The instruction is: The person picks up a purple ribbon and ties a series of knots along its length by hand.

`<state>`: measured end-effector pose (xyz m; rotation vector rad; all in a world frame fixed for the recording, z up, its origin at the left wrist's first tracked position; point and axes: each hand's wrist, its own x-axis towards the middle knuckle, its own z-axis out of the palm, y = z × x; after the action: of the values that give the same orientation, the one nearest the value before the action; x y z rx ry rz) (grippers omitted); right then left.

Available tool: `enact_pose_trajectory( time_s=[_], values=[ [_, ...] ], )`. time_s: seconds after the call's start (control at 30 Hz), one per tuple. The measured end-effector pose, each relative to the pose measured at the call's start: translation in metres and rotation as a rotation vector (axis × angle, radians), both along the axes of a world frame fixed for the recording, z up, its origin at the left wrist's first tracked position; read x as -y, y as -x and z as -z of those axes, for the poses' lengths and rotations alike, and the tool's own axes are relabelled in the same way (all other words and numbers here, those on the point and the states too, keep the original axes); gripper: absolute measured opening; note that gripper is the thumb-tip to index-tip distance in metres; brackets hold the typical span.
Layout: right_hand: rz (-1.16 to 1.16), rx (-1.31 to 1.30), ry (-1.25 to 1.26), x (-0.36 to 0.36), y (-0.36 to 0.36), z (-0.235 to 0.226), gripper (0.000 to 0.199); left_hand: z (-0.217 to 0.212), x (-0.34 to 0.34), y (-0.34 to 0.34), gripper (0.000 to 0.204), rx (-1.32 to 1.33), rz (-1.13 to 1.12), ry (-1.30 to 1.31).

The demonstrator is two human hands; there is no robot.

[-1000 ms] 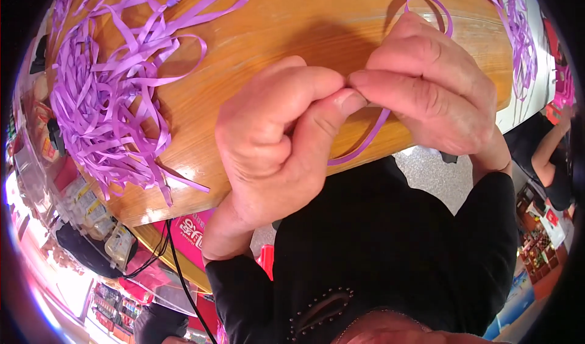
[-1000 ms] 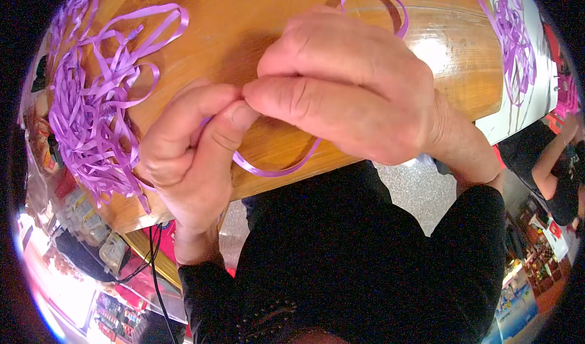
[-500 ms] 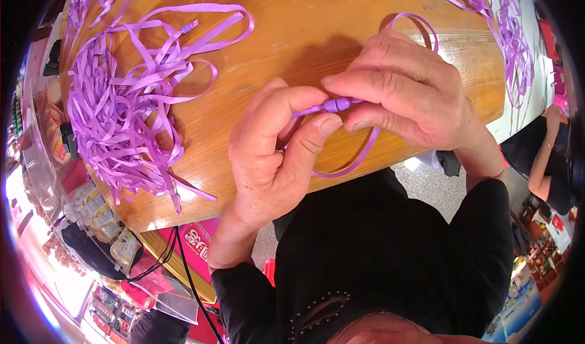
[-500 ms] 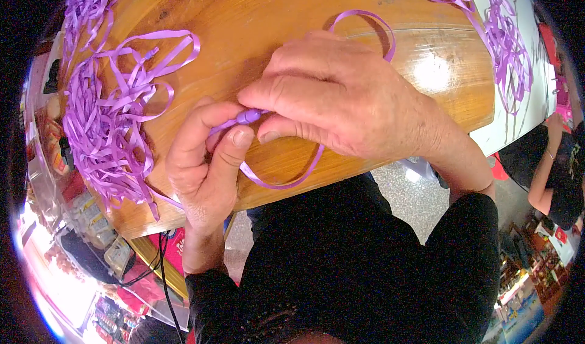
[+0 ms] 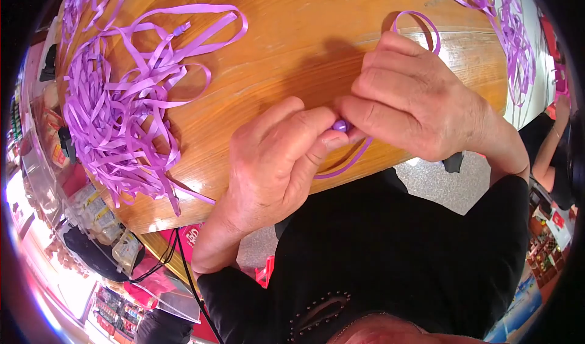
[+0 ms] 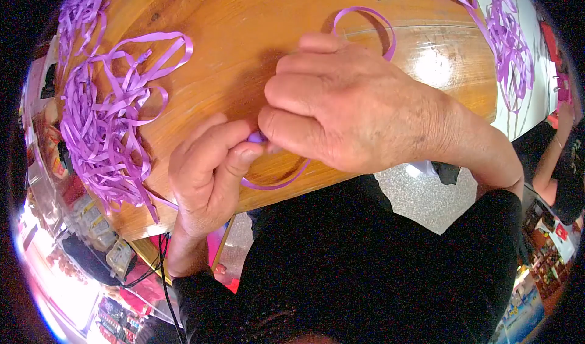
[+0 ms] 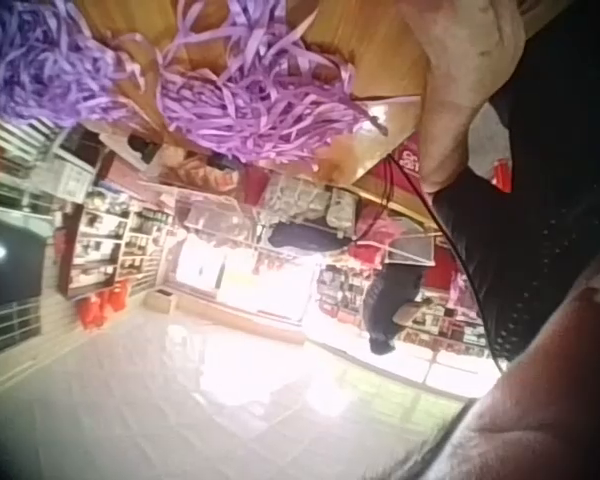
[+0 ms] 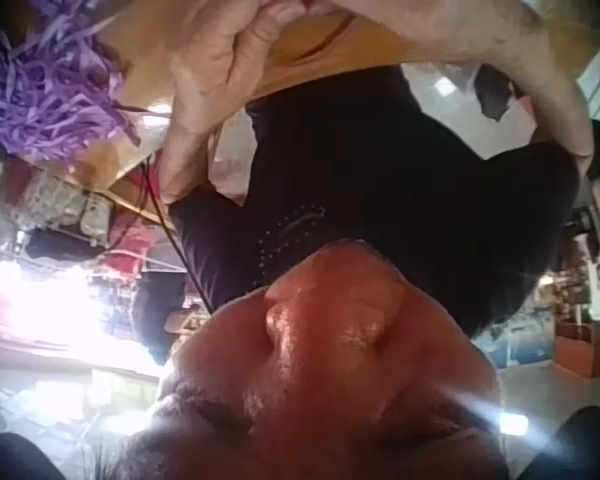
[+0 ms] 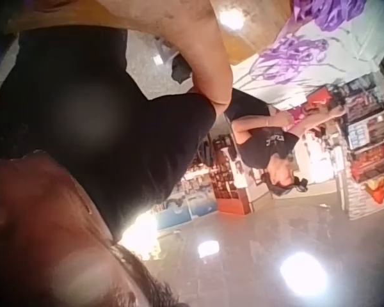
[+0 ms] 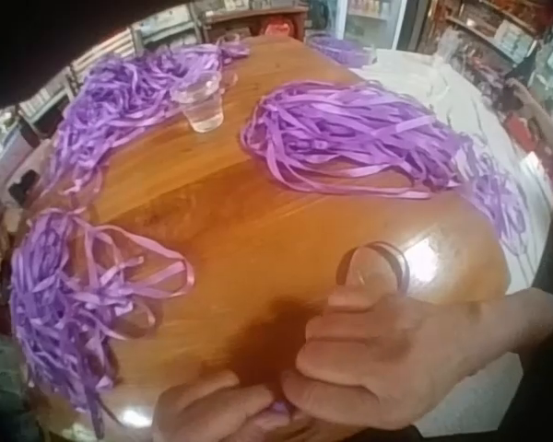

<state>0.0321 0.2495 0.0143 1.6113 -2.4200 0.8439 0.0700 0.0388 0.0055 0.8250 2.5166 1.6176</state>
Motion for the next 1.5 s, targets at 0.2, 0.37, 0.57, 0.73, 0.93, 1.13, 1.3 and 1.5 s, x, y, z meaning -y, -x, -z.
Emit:
enact_pose_trajectory(
  time_s=[0.2, 0.37, 0.57, 0.73, 0.93, 1.13, 1.3, 1.5],
  values=[
    [-0.160, -0.077, 0.103, 0.003, 0.002, 0.002, 0.025, -0.016, -0.001, 0.007, 0.018, -0.181, 0.159, 0.153],
    [-0.255, 0.031, 0.160, -0.001, -0.004, 0.005, 0.020, -0.017, -0.005, 0.001, 0.017, -0.032, 0.219, 0.137],
    [-0.203, 0.026, 0.217, 0.001, -0.006, 0.010, 0.021, -0.016, -0.008, -0.003, 0.021, 0.091, 0.187, 0.065],
    [-0.201, 0.019, 0.156, -0.001, -0.010, 0.007, 0.024, -0.020, -0.007, -0.004, 0.011, 0.228, 0.234, 0.083],
    [-0.202, -0.013, 0.104, -0.001, -0.005, 0.001, 0.031, -0.013, -0.006, 0.000, 0.013, 0.308, 0.280, -0.021],
    [-0.092, 0.115, 0.109, 0.004, 0.015, 0.000, 0.031, -0.012, -0.001, 0.008, 0.010, 0.541, 0.042, -0.218],
    [0.079, 0.388, 0.217, -0.005, 0.026, -0.006, 0.023, -0.009, 0.005, 0.012, 0.021, 0.858, 0.113, -0.604],
    [0.243, 0.636, 0.298, -0.028, 0.017, -0.026, 0.011, -0.012, -0.002, 0.013, 0.019, 0.779, 0.018, -0.478]
  ],
)
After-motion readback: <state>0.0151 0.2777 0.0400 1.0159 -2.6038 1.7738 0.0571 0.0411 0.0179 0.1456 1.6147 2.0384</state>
